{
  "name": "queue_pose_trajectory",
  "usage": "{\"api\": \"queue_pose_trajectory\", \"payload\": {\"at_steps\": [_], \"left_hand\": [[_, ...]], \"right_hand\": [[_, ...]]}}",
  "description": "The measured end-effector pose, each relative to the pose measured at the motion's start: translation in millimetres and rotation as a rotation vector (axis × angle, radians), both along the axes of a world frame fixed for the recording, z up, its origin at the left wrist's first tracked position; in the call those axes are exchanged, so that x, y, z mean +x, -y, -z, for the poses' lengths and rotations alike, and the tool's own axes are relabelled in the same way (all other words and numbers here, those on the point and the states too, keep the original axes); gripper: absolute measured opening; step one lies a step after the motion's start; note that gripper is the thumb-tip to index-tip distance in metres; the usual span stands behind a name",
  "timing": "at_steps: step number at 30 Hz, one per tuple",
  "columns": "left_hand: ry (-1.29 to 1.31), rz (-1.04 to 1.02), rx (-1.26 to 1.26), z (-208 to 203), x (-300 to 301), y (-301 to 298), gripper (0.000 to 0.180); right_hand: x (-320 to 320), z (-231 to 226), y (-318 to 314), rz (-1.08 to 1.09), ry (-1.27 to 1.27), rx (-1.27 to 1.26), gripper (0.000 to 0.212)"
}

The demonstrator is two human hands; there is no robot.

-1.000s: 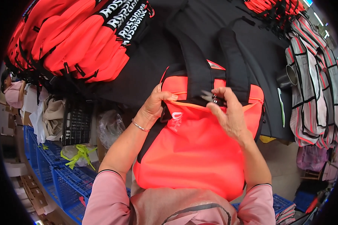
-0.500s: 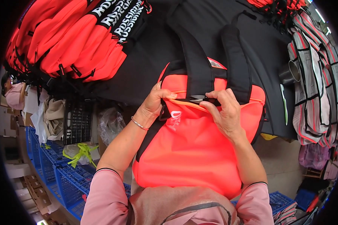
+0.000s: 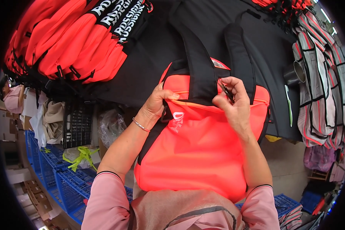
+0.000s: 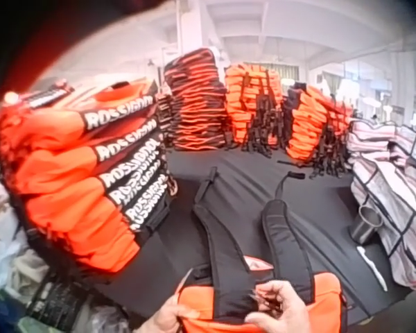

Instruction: Checking and finishing backpack components including straps and zippers at a manufacturing facility.

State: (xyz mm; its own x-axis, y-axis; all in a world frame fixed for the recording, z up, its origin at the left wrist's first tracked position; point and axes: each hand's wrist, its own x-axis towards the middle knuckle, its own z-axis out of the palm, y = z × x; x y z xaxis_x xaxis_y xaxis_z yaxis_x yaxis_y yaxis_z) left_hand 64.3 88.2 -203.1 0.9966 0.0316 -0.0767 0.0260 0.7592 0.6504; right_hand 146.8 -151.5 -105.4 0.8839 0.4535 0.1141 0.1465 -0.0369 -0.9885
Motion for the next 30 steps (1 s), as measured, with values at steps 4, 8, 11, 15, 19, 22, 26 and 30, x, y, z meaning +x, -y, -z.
{"api": "queue_pose_trajectory", "payload": {"at_steps": [4,8,11,15,19,22,26,30], "left_hand": [[-0.048,-0.044,0.044,-24,-2,11,0.023],[-0.047,-0.080,0.114,-28,-3,15,0.014],[-0.092,-0.104,0.132,-31,-3,17,0.013],[-0.071,-0.071,0.123,-29,-1,16,0.014],[-0.076,-0.060,0.158,-32,-4,18,0.019],[-0.061,-0.050,0.161,-34,-5,19,0.021],[-0.011,-0.004,0.146,-43,-2,23,0.023],[0.042,0.030,0.156,-34,-2,15,0.027]], "right_hand": [[-16,-15,-2,-0.259,0.476,-0.325,0.051],[-17,-12,-11,-0.264,0.516,-0.288,0.042],[-19,-13,-22,-0.301,0.589,-0.337,0.039],[-19,-9,-29,-0.353,0.563,-0.378,0.029],[-14,-15,-21,-0.450,0.107,-0.267,0.016],[7,-13,6,-0.463,-0.525,0.176,0.010],[-6,-6,-9,-0.319,-0.046,-0.002,0.005],[-25,-19,-26,-0.312,0.169,-0.236,0.019]]}}
